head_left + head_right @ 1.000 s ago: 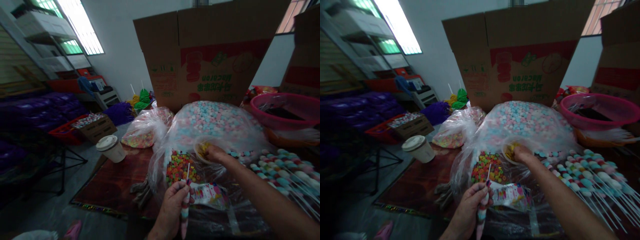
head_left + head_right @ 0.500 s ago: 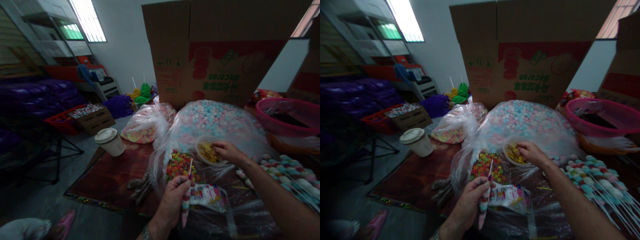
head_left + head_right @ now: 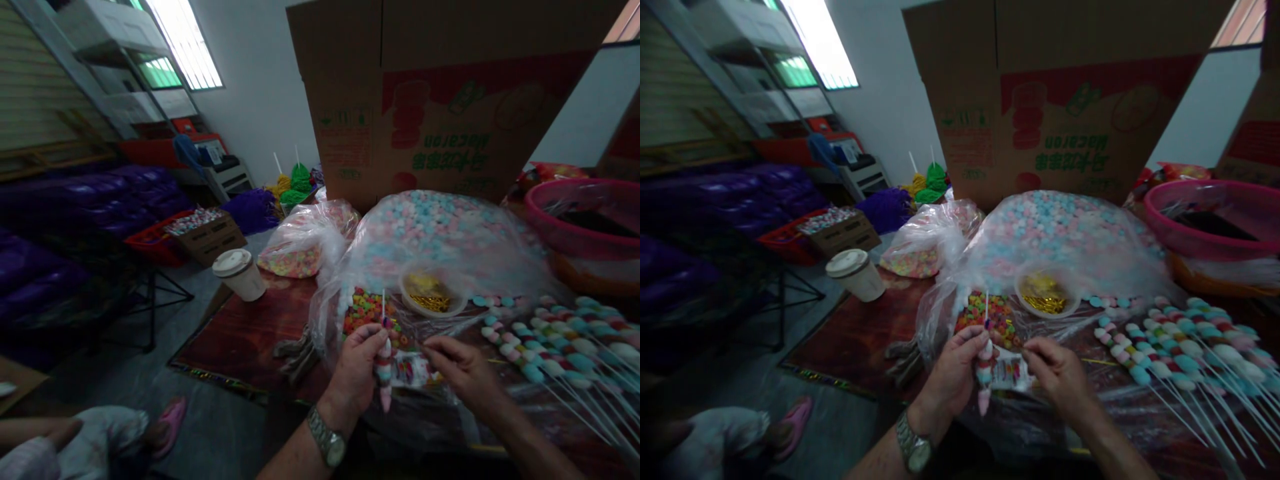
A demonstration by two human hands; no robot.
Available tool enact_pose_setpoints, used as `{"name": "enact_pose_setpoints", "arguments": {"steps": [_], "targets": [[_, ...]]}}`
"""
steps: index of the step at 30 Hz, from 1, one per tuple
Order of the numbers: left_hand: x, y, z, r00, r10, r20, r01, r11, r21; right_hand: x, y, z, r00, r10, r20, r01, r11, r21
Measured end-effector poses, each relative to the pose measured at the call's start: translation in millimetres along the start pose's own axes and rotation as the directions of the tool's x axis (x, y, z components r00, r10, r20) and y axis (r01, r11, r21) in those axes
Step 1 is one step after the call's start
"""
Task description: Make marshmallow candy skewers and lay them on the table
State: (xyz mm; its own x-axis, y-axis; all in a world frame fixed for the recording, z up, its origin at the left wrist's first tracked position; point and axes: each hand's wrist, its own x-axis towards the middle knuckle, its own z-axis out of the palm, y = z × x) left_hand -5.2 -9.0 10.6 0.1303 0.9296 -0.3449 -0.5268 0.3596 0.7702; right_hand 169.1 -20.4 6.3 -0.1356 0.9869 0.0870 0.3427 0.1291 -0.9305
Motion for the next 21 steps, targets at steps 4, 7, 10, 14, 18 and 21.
{"name": "enact_pose_setpoints", "arguments": {"steps": [4,7,10,14,18,21], "targets": [[-4.0,-0.2,5.5,0.998,-0.044,0.045,0.037,0.991,0.13,-10.8,-23.0,-1.5,0.983,-0.186,-0.006,0.186,0.982,-0.01],[-8.7,-6.3,10.5,0.996,0.033,0.077,-0.049,0.975,0.215,-7.6,-31.4,16.1,0.969,-0.228,0.1,0.23,0.973,-0.012],[-14.6,-11.3,8.8,0.996,0.034,0.077,-0.056,0.953,0.298,-2.2,-27.0,28.7,0.982,-0.138,0.13,0.143,0.989,-0.026],[-22.0,-12.8,-0.2,0.989,0.043,0.138,-0.097,0.906,0.412,-3.1,-17.5,33.5,0.988,-0.094,0.124,0.107,0.988,-0.109],[-24.1,-11.9,-6.3,0.976,0.07,0.205,-0.155,0.886,0.437,-10.7,-15.8,40.1,0.997,-0.073,-0.039,0.064,0.979,-0.194],[-24.2,-12.1,-6.4,0.959,0.017,0.283,-0.141,0.895,0.424,-15.5,-16.6,44.4,0.981,-0.105,-0.165,0.079,0.984,-0.158]]}}
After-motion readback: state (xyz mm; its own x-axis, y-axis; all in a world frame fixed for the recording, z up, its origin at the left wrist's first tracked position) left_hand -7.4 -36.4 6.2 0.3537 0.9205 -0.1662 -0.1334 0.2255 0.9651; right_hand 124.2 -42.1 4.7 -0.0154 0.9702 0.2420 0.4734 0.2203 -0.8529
